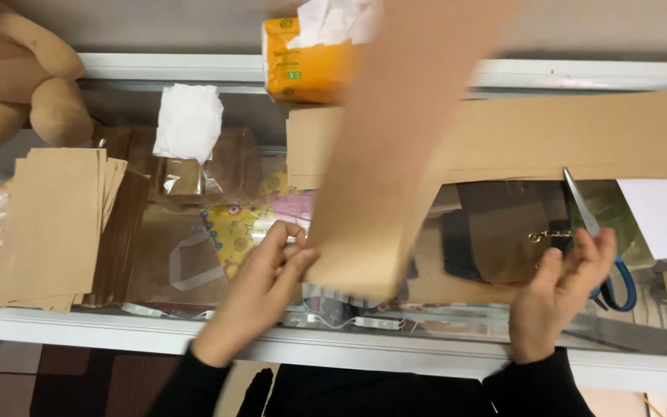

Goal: Cutting a long strip of brown paper into smaller rectangular pieces using scissors by folding and cutting along the crease.

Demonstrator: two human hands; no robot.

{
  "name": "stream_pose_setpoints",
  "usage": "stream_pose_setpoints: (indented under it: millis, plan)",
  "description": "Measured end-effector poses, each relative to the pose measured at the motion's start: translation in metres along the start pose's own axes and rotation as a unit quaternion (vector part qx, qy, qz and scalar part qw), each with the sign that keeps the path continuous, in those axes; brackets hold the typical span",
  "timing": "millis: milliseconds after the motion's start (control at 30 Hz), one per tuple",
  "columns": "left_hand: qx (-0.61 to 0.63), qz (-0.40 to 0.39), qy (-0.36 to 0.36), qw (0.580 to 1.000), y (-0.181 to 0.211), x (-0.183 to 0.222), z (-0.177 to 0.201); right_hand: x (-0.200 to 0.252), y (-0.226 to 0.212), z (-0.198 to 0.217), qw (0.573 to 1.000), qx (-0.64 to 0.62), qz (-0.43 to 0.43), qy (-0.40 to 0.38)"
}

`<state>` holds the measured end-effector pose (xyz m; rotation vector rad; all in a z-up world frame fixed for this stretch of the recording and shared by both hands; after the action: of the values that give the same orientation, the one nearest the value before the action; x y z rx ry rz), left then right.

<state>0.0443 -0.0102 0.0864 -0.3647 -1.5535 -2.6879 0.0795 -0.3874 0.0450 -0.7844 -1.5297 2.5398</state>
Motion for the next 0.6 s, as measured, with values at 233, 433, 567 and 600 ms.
stream_pose_setpoints:
  millis: [233,433,567,600]
  plan:
    - [0.533,0.04,0.244,0.809,-0.013,-0.015,-0.046,-0.004,-0.005,0.024,0.977,0.176,0.118,0.001]
    - [0.675,0.18,0.141,0.702,-0.012,-0.013,-0.111,-0.003,0.068,0.061,0.917,0.371,0.049,-0.136]
    - [0.696,0.243,0.14,0.661,0.005,-0.012,-0.121,-0.004,0.073,0.073,0.915,0.371,0.023,-0.157]
    - [0.701,0.253,0.146,0.65,0.003,-0.012,-0.122,-0.005,0.074,0.074,0.914,0.37,0.025,-0.162]
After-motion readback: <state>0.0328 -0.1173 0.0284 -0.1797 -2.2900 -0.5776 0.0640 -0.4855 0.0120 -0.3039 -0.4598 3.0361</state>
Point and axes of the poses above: each hand's wrist, its own x-axis away from the middle knuckle, its own z-axis out of the back of the hand, y = z × x, the point moved 8 cm from there along -x, towards the middle knuckle, and after that the axes turned 3 degrees about -y, right-handed, at the moved point
